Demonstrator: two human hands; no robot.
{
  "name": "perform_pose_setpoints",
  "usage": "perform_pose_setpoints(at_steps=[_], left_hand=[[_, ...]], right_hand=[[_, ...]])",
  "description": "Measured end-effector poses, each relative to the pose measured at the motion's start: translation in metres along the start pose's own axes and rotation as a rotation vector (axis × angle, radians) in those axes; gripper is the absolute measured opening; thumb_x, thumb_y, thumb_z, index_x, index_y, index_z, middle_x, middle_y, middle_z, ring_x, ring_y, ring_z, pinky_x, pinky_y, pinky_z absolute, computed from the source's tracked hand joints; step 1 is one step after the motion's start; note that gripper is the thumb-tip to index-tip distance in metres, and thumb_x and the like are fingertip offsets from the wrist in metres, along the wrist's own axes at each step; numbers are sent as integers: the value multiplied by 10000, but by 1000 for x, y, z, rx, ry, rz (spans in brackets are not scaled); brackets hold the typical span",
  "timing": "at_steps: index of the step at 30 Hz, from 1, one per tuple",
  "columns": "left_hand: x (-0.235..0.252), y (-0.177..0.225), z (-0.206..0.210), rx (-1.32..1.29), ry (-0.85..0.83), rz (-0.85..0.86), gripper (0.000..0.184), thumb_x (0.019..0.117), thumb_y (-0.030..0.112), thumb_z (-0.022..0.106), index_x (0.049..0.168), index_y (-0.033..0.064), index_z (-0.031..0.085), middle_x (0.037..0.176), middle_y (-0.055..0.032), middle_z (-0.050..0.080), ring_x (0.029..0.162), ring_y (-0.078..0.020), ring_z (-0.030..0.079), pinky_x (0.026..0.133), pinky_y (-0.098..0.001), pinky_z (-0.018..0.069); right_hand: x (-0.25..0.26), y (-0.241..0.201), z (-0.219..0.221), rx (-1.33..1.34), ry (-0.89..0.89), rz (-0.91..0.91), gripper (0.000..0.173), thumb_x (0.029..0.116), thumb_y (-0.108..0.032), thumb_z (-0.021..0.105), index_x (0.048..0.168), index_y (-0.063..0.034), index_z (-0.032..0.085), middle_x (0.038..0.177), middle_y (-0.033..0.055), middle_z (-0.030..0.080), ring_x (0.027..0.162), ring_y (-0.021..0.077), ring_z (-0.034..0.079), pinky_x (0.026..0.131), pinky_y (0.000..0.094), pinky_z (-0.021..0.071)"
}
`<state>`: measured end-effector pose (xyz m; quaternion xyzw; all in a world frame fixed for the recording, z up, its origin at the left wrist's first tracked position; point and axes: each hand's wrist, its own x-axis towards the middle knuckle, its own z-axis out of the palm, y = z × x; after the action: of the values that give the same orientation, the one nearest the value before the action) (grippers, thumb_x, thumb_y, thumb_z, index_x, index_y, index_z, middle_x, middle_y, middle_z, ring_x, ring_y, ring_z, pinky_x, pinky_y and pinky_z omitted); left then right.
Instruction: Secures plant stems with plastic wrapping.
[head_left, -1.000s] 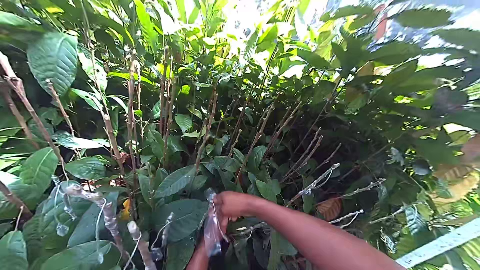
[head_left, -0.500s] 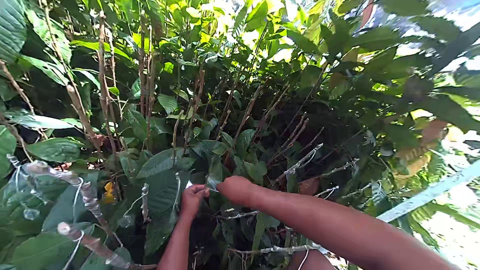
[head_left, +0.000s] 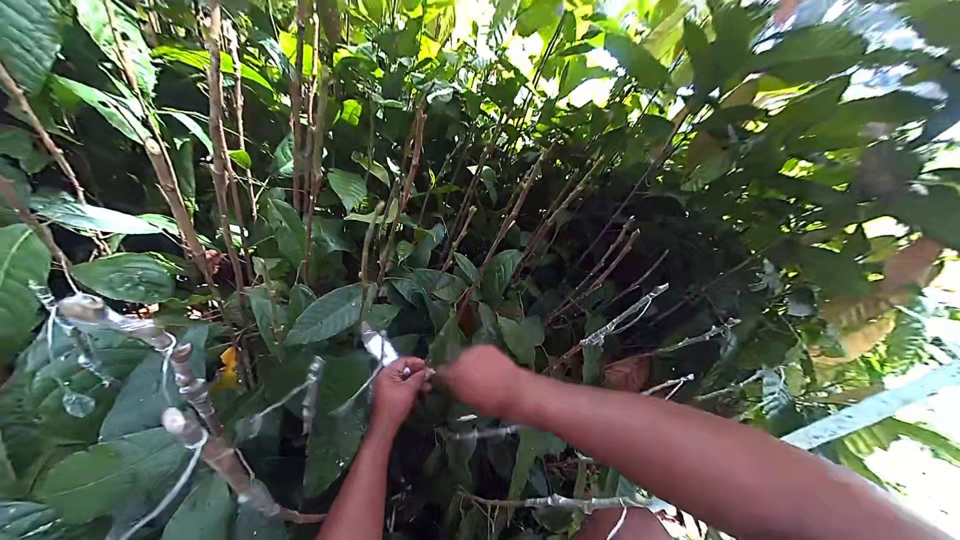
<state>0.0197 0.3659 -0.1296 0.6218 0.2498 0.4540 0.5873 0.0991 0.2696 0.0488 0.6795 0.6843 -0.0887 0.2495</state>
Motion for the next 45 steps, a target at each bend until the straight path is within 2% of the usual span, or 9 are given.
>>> perform_pose_setpoints(at_steps=[6,11,16,21,25,28,37,42,45], left_hand=[[-7,-12,3,261,-176,162,173,932,78,678,1049,-32,741,1044,-141,745,985,-197,716,950,-401,572],[-1,5,-3,55,43,52,95,891,24,709,969,-30,719,877,-75,731,768,-110,709,767,-296,611],[-9,5,6,288,-179,61,258,923,108,702,1119,-60,715,1096,-181,731,1058,-249,698,1005,-451,535],[-1,5,1,-35,2,-5,142,914,15,702,1041,-47,695,948,-112,723,813,-143,718,797,-329,620],[-15,21,9,280,-121,-8,375,913,85,702,1255,-66,671,1213,-228,695,1165,-311,655,1075,-466,474],[-10,2,11,233,-187,68,205,935,116,697,1079,-27,731,1068,-155,727,1015,-215,692,972,-412,540],[-2,20,8,99,60,-24,121,918,67,708,989,-30,721,906,-85,737,781,-114,717,784,-302,614],[-16,4,18,366,-146,146,256,923,167,706,1089,-25,738,1056,-166,748,1010,-263,720,954,-490,558],[-11,-5,11,248,-12,216,137,899,124,713,951,3,751,946,-95,745,867,-127,713,847,-334,595]], right_hand=[[32,45,-28,662,74,-87,368,1059,-167,548,1393,-13,548,1241,179,673,992,251,686,813,438,558],[5,-2,-1,79,13,33,337,1034,-78,520,1364,-9,538,1121,315,664,1077,533,645,871,707,496],[34,33,-22,702,70,-122,349,1037,-120,573,1370,-18,581,1238,181,681,957,277,694,806,473,566],[17,21,6,34,79,18,310,999,-54,561,1300,-3,612,1133,302,675,1129,515,626,979,682,460],[23,6,-8,485,99,-128,239,988,-133,631,1186,-25,710,1034,205,729,938,368,708,838,589,560],[44,64,-16,605,-40,-67,402,1077,-117,481,1475,-59,483,1411,155,607,1201,284,632,955,495,519],[-6,12,6,155,14,-11,292,1013,-128,585,1287,-34,628,1103,282,685,1065,501,658,889,690,497],[18,35,-25,661,-12,-131,317,1080,-140,501,1364,-24,579,1227,169,667,934,210,660,793,403,537],[33,73,10,276,-46,7,327,1046,-207,565,1341,-87,637,1229,217,683,1136,399,661,950,658,505]])
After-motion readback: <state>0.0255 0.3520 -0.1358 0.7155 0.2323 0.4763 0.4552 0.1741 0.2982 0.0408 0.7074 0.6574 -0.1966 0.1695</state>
